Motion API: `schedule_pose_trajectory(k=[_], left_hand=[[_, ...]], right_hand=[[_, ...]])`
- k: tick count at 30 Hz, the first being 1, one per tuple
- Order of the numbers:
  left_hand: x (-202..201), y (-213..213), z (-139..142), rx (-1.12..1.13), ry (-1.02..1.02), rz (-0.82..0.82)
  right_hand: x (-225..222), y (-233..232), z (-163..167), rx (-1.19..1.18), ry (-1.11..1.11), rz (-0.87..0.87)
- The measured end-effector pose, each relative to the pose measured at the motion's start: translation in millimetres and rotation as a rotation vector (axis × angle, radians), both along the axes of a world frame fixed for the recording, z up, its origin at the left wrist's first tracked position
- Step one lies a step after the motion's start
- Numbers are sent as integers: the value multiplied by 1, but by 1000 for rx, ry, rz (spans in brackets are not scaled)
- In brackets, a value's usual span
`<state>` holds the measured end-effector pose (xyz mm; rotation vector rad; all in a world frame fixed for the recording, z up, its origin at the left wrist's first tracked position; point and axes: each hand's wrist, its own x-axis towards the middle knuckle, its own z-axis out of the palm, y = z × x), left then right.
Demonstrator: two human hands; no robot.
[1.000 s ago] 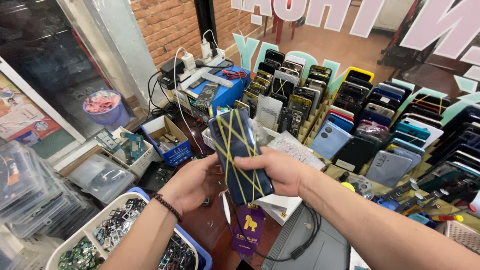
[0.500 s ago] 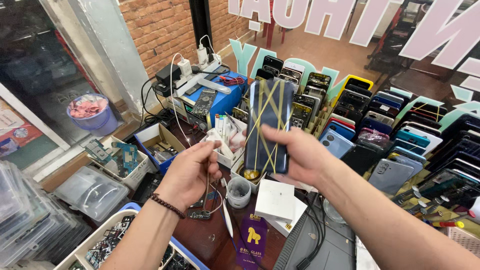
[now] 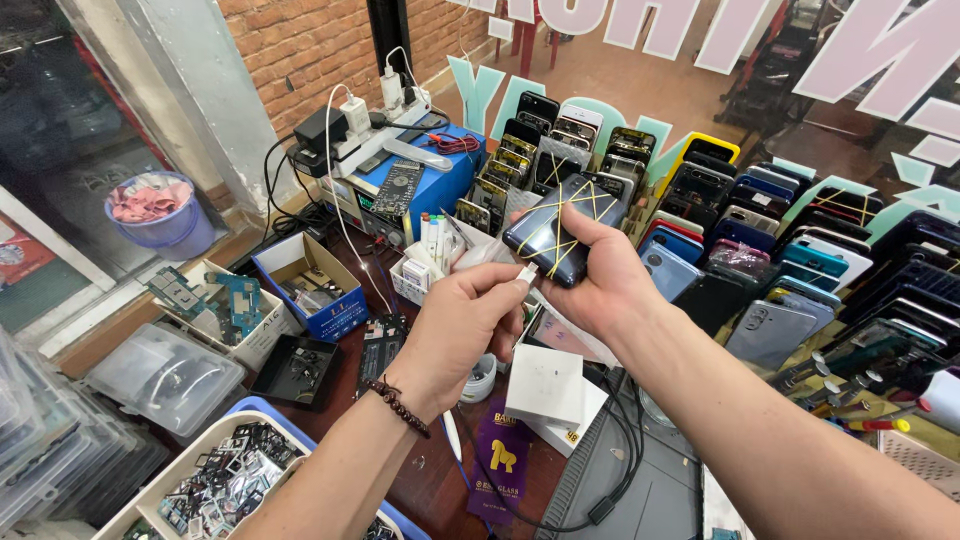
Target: The person secures a smartphone with rubber bands, wipes the screen with a cotton swab, and plugs in a charging cable. The phone remains bound with rubber bands throughout the clip.
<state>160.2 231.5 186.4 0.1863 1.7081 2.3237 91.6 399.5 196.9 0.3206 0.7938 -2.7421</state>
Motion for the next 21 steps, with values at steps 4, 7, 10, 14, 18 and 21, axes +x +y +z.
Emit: schedule_pose_trajectory(k=[4, 7, 10, 14, 18, 21], left_hand=[[3, 3, -1, -36, -3, 24], [5, 5, -1, -68, -14, 40], [7, 4, -1, -73, -9, 46], [8, 3, -2, -106, -29, 48], [9, 3, -3, -88, -38, 31], [10, 3, -3, -89, -48, 38]], right_hand=[[7, 4, 0, 20, 15, -6], [10, 6, 0, -9, 16, -28], [13, 6, 1, 56, 87, -7], [16, 8, 2, 87, 150, 30], [19, 8, 3, 115, 162, 20], [22, 5, 3, 135, 148, 8]])
